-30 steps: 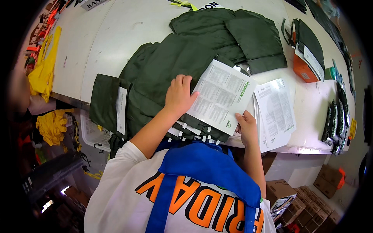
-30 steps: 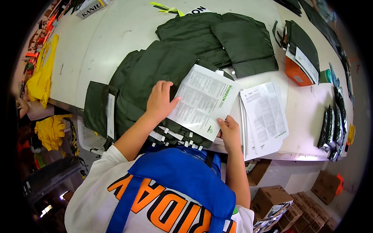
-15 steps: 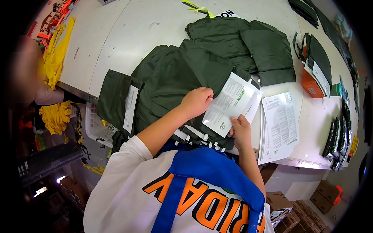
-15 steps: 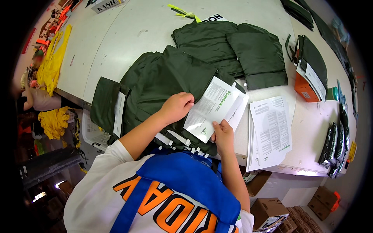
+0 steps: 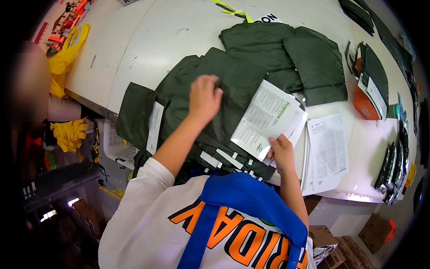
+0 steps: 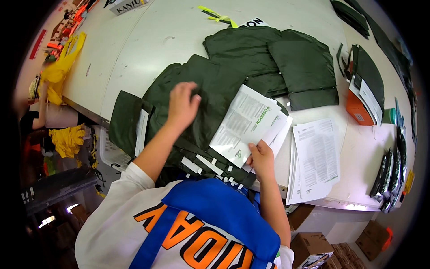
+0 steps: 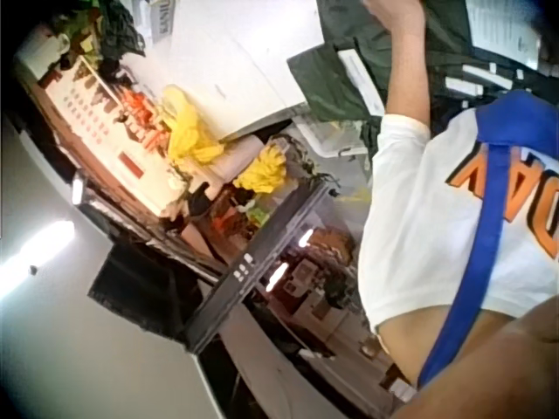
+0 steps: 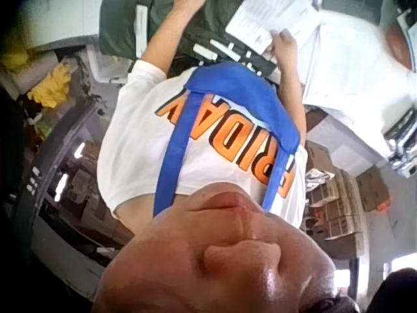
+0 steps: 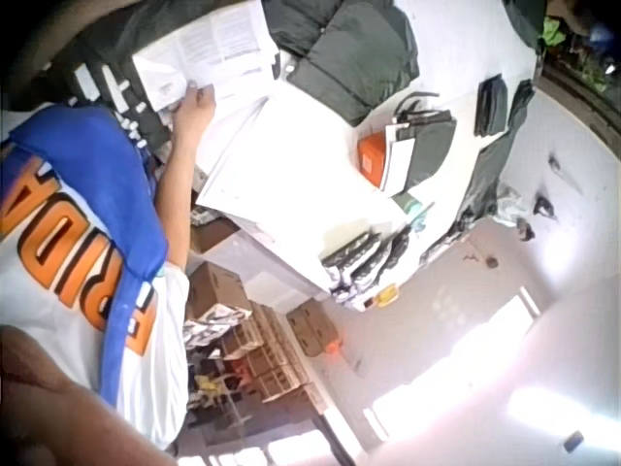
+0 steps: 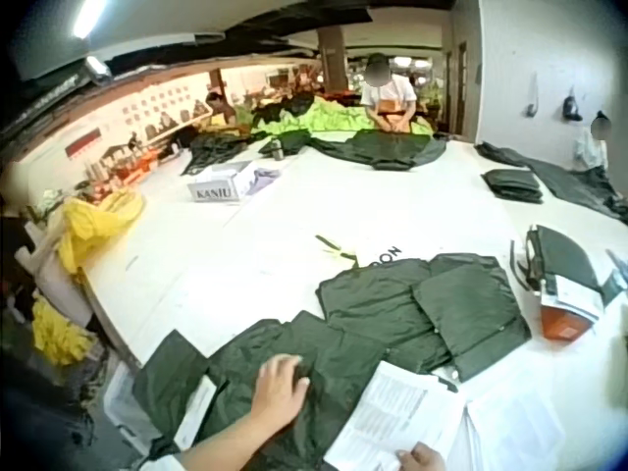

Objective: The person repeatedly picks folded green garments from a stack, places a white paper insert into each, and sets the assembled units aside. The person also handles plastic-wrapped items and stacks them on the table.

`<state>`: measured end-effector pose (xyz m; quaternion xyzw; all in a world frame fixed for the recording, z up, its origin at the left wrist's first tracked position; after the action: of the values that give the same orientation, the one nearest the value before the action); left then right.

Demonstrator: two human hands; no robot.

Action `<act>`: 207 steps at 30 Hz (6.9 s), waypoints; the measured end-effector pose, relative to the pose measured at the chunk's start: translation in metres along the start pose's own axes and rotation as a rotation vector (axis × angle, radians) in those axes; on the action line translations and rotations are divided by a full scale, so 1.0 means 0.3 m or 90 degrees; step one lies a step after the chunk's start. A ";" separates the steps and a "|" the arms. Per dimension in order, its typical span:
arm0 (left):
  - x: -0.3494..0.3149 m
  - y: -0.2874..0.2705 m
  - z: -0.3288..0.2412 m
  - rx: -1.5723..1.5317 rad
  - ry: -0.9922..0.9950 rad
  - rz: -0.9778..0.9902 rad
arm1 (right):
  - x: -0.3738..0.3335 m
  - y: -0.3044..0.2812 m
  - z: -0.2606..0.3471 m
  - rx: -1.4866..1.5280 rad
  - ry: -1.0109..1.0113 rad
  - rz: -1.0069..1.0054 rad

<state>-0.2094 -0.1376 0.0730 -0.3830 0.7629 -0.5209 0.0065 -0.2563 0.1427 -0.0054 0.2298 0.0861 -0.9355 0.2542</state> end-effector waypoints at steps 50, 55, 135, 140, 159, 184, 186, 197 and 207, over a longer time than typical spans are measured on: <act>-0.121 0.054 0.180 -0.762 -0.509 0.513 | -0.043 -0.213 0.047 0.151 -0.212 -0.010; -0.030 -0.112 0.066 -0.849 -0.307 0.371 | -0.206 -0.340 0.155 -0.117 -0.404 -0.098; -0.097 0.139 -0.630 -0.119 0.276 0.333 | -0.090 -0.096 -0.027 0.400 -0.103 -0.124; -0.132 0.006 -0.690 -0.250 0.282 0.264 | -0.176 -0.135 -0.008 0.502 -0.164 -0.124; -0.313 -0.150 -0.501 -0.605 0.131 0.287 | -0.446 -0.170 0.308 0.353 -0.347 -0.025; -0.385 0.152 0.057 -1.032 -0.786 0.371 | -0.283 -0.093 0.129 -0.582 -0.681 0.047; -0.294 0.125 0.098 -0.876 -0.658 0.265 | -0.284 -0.083 0.135 -0.595 -0.688 0.024; 0.066 0.239 0.071 -0.432 -0.261 0.597 | -0.264 -0.098 0.076 -0.649 -0.666 0.078; 0.058 0.236 0.033 -0.509 -0.330 0.666 | -0.246 -0.093 0.044 -0.702 -0.704 0.055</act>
<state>-0.2584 -0.1441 0.0186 -0.0508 0.9536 -0.0211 0.2959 -0.2193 0.1952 0.0426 -0.4258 0.3905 -0.7256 0.3737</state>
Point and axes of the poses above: each hand's wrist, its own x-axis towards the middle knuckle, its own y-axis out of the palm, z = x × y, the point moved 8 cm from there along x, towards the middle knuckle, and after that the axes turned 10 degrees about -y, right-handed, at the moved point
